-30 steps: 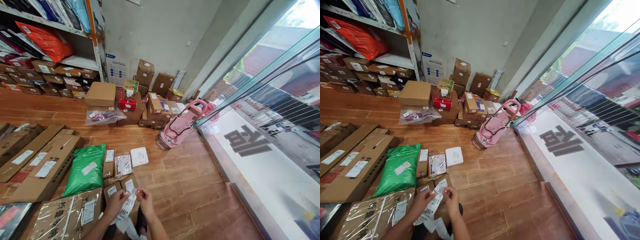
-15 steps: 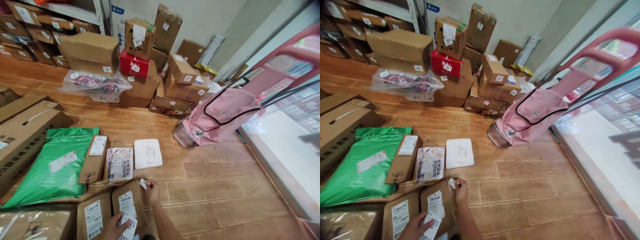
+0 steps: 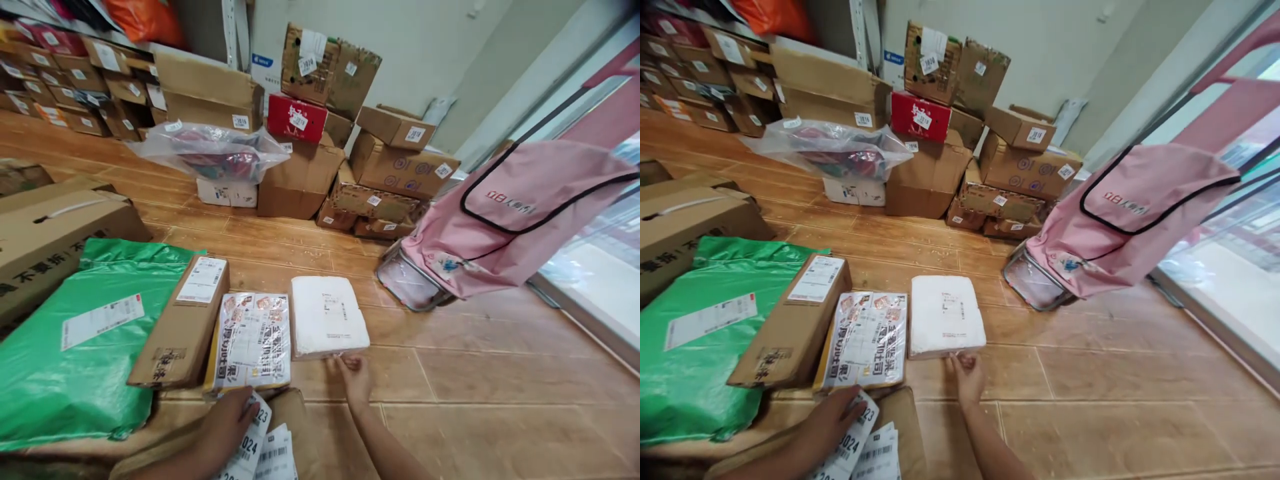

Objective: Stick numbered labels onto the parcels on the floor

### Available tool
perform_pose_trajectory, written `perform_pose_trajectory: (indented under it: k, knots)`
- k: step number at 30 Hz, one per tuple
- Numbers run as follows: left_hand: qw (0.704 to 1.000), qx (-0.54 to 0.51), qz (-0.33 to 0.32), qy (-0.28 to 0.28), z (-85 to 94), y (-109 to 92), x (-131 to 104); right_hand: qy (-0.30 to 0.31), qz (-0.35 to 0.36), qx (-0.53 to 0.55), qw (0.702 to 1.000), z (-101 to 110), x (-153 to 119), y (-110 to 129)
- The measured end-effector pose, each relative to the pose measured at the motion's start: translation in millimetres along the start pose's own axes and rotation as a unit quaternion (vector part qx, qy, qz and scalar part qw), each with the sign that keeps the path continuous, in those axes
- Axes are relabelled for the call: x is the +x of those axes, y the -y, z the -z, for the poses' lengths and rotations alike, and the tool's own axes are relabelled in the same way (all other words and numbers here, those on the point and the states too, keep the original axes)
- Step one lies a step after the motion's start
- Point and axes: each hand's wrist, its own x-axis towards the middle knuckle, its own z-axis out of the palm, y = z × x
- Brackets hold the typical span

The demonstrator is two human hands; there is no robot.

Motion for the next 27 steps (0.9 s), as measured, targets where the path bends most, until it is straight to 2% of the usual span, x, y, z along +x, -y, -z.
perform_pose_trajectory:
  k: [2, 6, 7, 8, 9, 11, 12, 13, 14, 16, 18, 20, 23, 25, 27]
  knots:
    - [1.0, -0.016, 0.021, 0.002, -2.9, -0.7, 1.7, 0.024, 0.014, -0.018, 0.999, 4.9, -3.2, 9.2]
    - [0.999, -0.033, 0.043, 0.008, -5.1, 2.1, 1.0, -0.019, 0.02, -0.071, 0.997, 7.3, -31.9, 36.0]
    - [0.999, -0.036, 0.038, 0.007, -3.9, 3.3, 1.3, -0.007, 0.039, -0.075, 0.996, 6.7, -42.0, 45.7]
    - [0.999, -0.039, 0.03, 0.005, -1.9, 4.2, 2.4, 0.04, 0.071, -0.072, 0.994, 5.6, -52.0, 56.8]
    - [0.999, -0.043, 0.02, 0.002, 0.7, 4.4, 4.4, 0.121, 0.115, -0.062, 0.984, 3.8, -60.9, 69.1]
    - [0.999, -0.052, -0.001, -0.006, 7.1, 1.8, 11.1, 0.328, 0.199, -0.038, 0.923, -2.2, -74.0, 94.9]
    - [0.998, -0.057, -0.01, -0.011, 10.3, -1.3, 15.3, 0.403, 0.222, -0.031, 0.887, -6.6, -77.9, 106.8]
    - [0.998, -0.064, -0.019, -0.014, 13.1, -5.6, 19.3, 0.444, 0.23, -0.029, 0.865, -11.9, -80.5, 116.9]
    - [0.997, -0.072, -0.029, -0.014, 15.1, -10.8, 22.5, 0.46, 0.228, -0.029, 0.858, -17.7, -82.1, 124.9]
    - [0.994, -0.097, -0.051, 0.003, 16.2, -21.8, 24.3, 0.46, 0.208, -0.014, 0.863, -30.1, -85.0, 133.0]
    - [0.989, -0.132, -0.067, 0.028, 13.8, -30.4, 18.0, 0.46, 0.147, 0.041, 0.875, -40.9, -90.2, 131.7]
    - [0.984, -0.163, -0.069, 0.031, 10.3, -33.7, 5.5, 0.452, 0.055, 0.104, 0.884, -48.5, -98.9, 124.1]
    - [0.98, -0.193, -0.054, -0.014, 7.9, -28.8, -12.8, 0.441, -0.048, 0.142, 0.885, -53.7, -114.1, 109.8]
    - [0.976, -0.209, -0.036, -0.04, 8.6, -22.3, -18.8, 0.431, -0.068, 0.143, 0.888, -54.0, -122.0, 102.5]
    - [0.973, -0.228, -0.008, -0.041, 9.6, -16.9, -20.8, 0.418, -0.076, 0.145, 0.893, -52.9, -126.5, 98.9]
